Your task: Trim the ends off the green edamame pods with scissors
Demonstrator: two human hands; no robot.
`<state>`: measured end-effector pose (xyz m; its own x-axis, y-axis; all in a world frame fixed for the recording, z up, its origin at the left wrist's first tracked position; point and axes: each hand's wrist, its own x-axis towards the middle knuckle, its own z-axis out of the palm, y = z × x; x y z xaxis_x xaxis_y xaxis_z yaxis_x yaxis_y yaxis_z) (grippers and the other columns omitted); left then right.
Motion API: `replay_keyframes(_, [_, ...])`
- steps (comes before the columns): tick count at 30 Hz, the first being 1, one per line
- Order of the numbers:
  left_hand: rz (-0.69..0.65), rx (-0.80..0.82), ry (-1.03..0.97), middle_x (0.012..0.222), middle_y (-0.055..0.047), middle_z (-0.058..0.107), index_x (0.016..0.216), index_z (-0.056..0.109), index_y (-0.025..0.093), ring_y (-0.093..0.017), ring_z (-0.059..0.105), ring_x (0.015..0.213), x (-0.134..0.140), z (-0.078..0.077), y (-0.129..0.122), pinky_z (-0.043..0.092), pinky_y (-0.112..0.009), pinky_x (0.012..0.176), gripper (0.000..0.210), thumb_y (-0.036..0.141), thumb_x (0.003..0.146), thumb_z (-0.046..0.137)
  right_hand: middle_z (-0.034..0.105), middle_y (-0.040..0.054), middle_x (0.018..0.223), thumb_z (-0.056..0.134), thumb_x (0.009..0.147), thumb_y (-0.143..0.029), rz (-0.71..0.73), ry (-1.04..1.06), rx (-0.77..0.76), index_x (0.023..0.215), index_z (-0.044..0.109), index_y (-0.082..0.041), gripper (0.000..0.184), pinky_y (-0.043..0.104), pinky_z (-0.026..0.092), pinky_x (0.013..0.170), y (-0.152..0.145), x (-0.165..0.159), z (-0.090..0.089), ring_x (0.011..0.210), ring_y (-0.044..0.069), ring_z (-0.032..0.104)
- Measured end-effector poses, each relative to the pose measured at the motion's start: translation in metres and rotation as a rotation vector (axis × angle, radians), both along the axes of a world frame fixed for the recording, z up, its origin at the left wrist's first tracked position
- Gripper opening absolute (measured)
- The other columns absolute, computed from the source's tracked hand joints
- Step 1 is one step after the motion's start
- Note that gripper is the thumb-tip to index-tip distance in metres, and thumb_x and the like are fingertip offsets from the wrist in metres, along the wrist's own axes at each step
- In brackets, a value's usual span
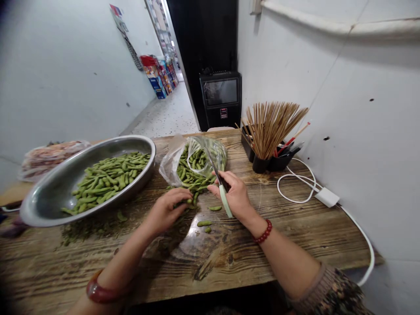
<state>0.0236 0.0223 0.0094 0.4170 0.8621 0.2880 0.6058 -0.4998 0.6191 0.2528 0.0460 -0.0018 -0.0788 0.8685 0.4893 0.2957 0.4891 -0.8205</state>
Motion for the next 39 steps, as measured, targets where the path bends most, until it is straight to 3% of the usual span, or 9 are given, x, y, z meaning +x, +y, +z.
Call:
replay_keyframes(4, [0.194,-0.112,-0.311,0.097,-0.009,0.07,0.084,0.074,0.019,-0.024,0.061,0.096,-0.003,0.016,0.007,0.044,-0.039,0.093,0.012,0.022,0.074,0.068,0.063,0.0029,0.082,0.069,0.08,-0.034,0.038,-0.017,0.003,0.108,0.066,-0.018,0.032,0.028,0.051,0.07,-0.004,-0.003,0.0,0.073,0.016,0.062])
replay_keyframes(7, [0.252,-0.33,-0.547,0.091,-0.009,0.071,0.09,0.075,0.016,-0.021,0.062,0.086,0.003,0.021,0.004,0.048,-0.033,0.078,0.021,0.028,0.073,0.071,0.064,0.0038,0.084,0.069,0.079,-0.033,0.076,-0.045,0.012,0.108,0.066,-0.018,0.032,0.028,0.052,0.07,-0.007,-0.006,-0.001,0.073,0.016,0.063])
replay_keyframes(10, [0.227,-0.548,-0.817,0.088,-0.009,0.072,0.1,0.073,0.014,-0.019,0.062,0.076,0.007,0.014,-0.002,0.048,-0.028,0.067,0.031,0.029,0.073,0.073,0.064,0.0039,0.082,0.069,0.08,-0.033,0.124,-0.096,0.018,0.109,0.065,-0.018,0.032,0.028,0.052,0.069,-0.009,-0.008,-0.003,0.074,0.017,0.063])
replay_keyframes(15, [0.135,-0.688,-1.036,0.089,-0.01,0.072,0.104,0.07,0.014,-0.017,0.064,0.079,0.006,0.002,-0.007,0.051,-0.028,0.069,0.029,0.025,0.076,0.072,0.063,0.0041,0.084,0.07,0.079,-0.03,0.205,-0.171,0.015,0.11,0.065,-0.018,0.033,0.029,0.05,0.069,-0.01,-0.009,-0.008,0.075,0.017,0.061])
replay_keyframes(23, [0.093,-0.686,-1.062,0.087,-0.009,0.069,0.098,0.069,0.014,-0.017,0.063,0.078,0.008,0.009,-0.011,0.052,-0.027,0.068,0.023,0.025,0.078,0.07,0.061,0.0059,0.093,0.072,0.078,-0.03,0.305,-0.304,0.009,0.115,0.061,-0.02,0.039,0.032,0.05,0.073,-0.017,-0.009,-0.004,0.081,0.019,0.059])
replay_keyframes(29, [0.125,-0.601,-0.861,0.08,-0.006,0.067,0.092,0.069,0.015,-0.016,0.06,0.071,0.013,0.01,-0.013,0.052,-0.026,0.061,0.019,0.03,0.081,0.066,0.06,0.0065,0.099,0.074,0.076,-0.027,0.308,-0.393,0.037,0.124,0.055,-0.021,0.051,0.031,0.049,0.072,-0.02,-0.009,0.0,0.082,0.018,0.058])
replay_keyframes(33, [0.181,-0.543,-0.802,0.081,-0.006,0.069,0.092,0.069,0.017,-0.018,0.062,0.072,0.014,0.008,-0.014,0.053,-0.027,0.059,0.021,0.031,0.077,0.069,0.06,0.0082,0.104,0.076,0.074,-0.026,0.319,-0.424,0.091,0.126,0.054,-0.021,0.057,0.033,0.05,0.077,-0.022,-0.01,0.003,0.089,0.02,0.058])
replay_keyframes(39, [0.163,-0.531,-0.723,0.083,-0.006,0.07,0.086,0.072,0.019,-0.018,0.062,0.069,0.016,0.007,-0.014,0.053,-0.028,0.061,0.016,0.031,0.077,0.068,0.06,0.008,0.102,0.079,0.071,-0.027,0.322,-0.437,0.101,0.127,0.053,-0.021,0.062,0.034,0.049,0.077,-0.022,-0.011,0.004,0.088,0.021,0.058])
